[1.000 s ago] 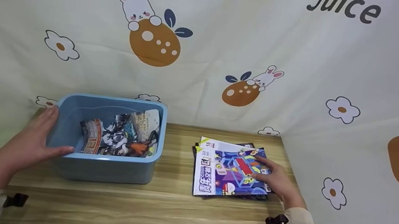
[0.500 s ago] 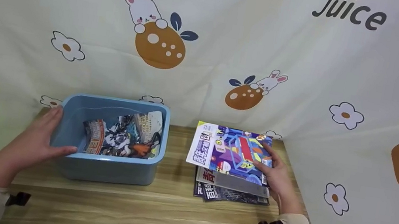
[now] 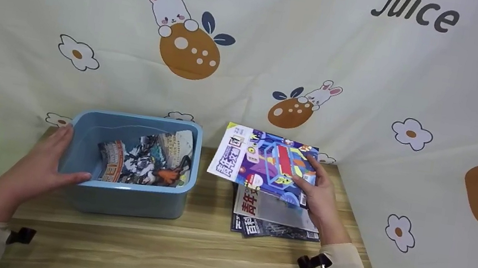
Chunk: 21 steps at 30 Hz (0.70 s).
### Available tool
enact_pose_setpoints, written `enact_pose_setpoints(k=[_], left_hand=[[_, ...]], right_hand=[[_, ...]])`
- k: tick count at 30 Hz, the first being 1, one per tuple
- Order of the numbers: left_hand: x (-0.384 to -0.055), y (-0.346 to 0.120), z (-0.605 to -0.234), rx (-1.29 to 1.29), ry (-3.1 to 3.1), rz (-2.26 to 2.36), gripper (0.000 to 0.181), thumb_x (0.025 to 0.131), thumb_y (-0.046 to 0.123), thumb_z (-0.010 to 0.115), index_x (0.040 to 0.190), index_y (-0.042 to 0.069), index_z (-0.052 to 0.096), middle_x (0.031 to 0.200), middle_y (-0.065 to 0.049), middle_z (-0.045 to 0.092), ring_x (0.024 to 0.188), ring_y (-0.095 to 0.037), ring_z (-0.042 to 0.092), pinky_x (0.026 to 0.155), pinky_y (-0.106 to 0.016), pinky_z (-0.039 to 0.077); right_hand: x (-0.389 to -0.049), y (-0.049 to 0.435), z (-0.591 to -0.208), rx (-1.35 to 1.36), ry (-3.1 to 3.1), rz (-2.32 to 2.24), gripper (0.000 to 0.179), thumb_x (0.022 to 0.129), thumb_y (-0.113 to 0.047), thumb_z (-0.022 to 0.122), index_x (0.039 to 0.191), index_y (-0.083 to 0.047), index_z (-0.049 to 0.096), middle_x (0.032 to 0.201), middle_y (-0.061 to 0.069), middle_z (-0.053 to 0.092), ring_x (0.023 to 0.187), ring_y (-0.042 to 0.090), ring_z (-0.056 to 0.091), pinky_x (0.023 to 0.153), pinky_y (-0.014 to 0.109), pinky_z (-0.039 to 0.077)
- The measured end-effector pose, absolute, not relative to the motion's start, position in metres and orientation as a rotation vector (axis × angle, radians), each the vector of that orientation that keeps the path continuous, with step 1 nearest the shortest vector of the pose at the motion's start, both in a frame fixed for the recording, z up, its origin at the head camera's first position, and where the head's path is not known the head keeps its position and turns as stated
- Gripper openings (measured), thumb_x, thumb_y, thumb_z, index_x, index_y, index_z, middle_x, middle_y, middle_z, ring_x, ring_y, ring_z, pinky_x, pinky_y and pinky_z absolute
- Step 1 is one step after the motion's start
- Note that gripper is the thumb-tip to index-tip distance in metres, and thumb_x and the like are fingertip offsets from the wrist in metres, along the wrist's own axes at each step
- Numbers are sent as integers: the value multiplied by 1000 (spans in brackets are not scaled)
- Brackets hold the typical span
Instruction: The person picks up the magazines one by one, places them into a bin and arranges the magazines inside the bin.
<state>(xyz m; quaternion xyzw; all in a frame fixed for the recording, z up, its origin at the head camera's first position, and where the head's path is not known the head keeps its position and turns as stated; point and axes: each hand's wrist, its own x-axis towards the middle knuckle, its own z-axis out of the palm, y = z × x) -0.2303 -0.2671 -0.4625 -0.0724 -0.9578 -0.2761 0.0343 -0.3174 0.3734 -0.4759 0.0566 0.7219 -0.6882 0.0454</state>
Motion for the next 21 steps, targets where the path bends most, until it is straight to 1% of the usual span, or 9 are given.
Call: enact_pose_setpoints(k=[2,7,9,14,17,21], left_hand=[[-231,-268,-463,-219,-2945,-844,145,86,82,77,174,-4,1,182,-25,-6,168,-50,0,127,-77,19],[-232,-268,-463,-220,-2948,-836,146,86,83,76,174,-5,1,182,-26,-6,168,-51,0,126,-77,20],[-233,-267,-463,-222,-2952,-832,145,86,83,76,174,-5,2,182,-26,-6,168,-51,0,126,-77,21],[-232,-267,-464,-217,-2950,-834,146,86,83,76,174,-4,0,182,-27,-6,167,-52,3,126,-77,22],[-231,-267,-464,-214,-2947,-838,146,86,83,76,174,-4,-1,182,-28,-5,167,-53,4,126,-77,21],[-231,-267,-462,-224,-2943,-837,145,86,81,78,173,-6,0,181,-30,-4,167,-53,4,128,-75,20]], right_hand=[[-317,366,-472,163,2224,-2089,91,102,-30,84,175,-42,32,177,18,25,118,22,71,98,35,65],[-314,354,-465,166,2246,-2061,92,99,-32,87,174,-44,34,177,18,26,121,28,70,98,39,65],[-313,351,-463,165,2256,-2057,92,98,-34,88,173,-45,35,176,18,29,121,28,71,98,39,65],[-314,342,-459,133,2245,-2078,89,99,-32,86,173,-44,37,172,20,34,118,28,74,97,41,65],[-315,334,-456,115,2234,-2088,87,101,-30,85,173,-43,37,170,21,36,117,28,75,95,42,66],[-317,321,-455,28,2193,-2142,84,104,-18,82,174,-34,38,167,22,38,114,25,74,93,36,67]])
